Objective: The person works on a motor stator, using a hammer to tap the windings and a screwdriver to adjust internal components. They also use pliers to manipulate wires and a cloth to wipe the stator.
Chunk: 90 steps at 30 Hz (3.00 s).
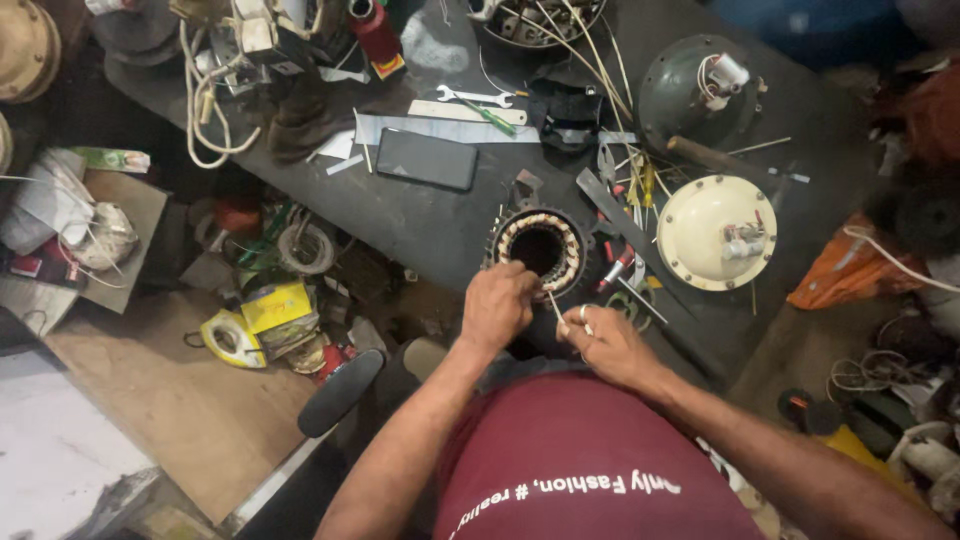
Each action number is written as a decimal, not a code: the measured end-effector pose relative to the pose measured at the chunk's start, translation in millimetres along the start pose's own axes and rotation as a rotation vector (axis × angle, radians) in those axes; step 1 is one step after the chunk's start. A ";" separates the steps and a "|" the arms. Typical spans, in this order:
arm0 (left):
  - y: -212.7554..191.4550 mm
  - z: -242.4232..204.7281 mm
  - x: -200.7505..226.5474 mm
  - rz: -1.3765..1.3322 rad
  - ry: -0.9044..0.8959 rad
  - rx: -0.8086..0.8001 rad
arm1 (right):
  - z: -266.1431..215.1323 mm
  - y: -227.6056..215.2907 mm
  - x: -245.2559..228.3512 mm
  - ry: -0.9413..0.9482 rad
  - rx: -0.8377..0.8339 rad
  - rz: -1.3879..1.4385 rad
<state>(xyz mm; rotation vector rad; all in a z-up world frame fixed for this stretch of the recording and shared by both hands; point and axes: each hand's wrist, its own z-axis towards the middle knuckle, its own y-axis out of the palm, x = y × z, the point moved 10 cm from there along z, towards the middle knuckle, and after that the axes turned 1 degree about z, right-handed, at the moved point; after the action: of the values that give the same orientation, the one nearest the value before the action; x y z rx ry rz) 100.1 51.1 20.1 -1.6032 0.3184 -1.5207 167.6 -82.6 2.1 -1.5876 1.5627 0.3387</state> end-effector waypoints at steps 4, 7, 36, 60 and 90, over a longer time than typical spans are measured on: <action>-23.0 -9.4 4.8 -0.145 0.128 0.156 | -7.2 -22.7 -46.3 -0.355 0.043 -0.281; -19.4 -29.1 15.2 -0.076 0.181 0.196 | -33.9 -36.2 -79.1 -0.810 0.093 -0.180; 8.0 64.4 -8.4 -0.662 -0.277 0.075 | -63.0 -64.1 112.6 0.029 0.076 0.597; -22.9 -51.1 73.4 -0.082 0.256 0.158 | -104.5 -102.6 -55.1 -0.752 0.191 -0.763; -24.0 -36.8 87.5 0.118 0.310 0.197 | -54.6 -78.1 -87.5 -0.586 0.282 -0.122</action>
<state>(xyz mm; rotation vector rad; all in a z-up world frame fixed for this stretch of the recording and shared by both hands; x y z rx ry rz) 77.0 -11.5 91.8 -1.1765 0.4122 -1.6538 203.3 -74.2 126.1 -1.2133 1.0079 0.4461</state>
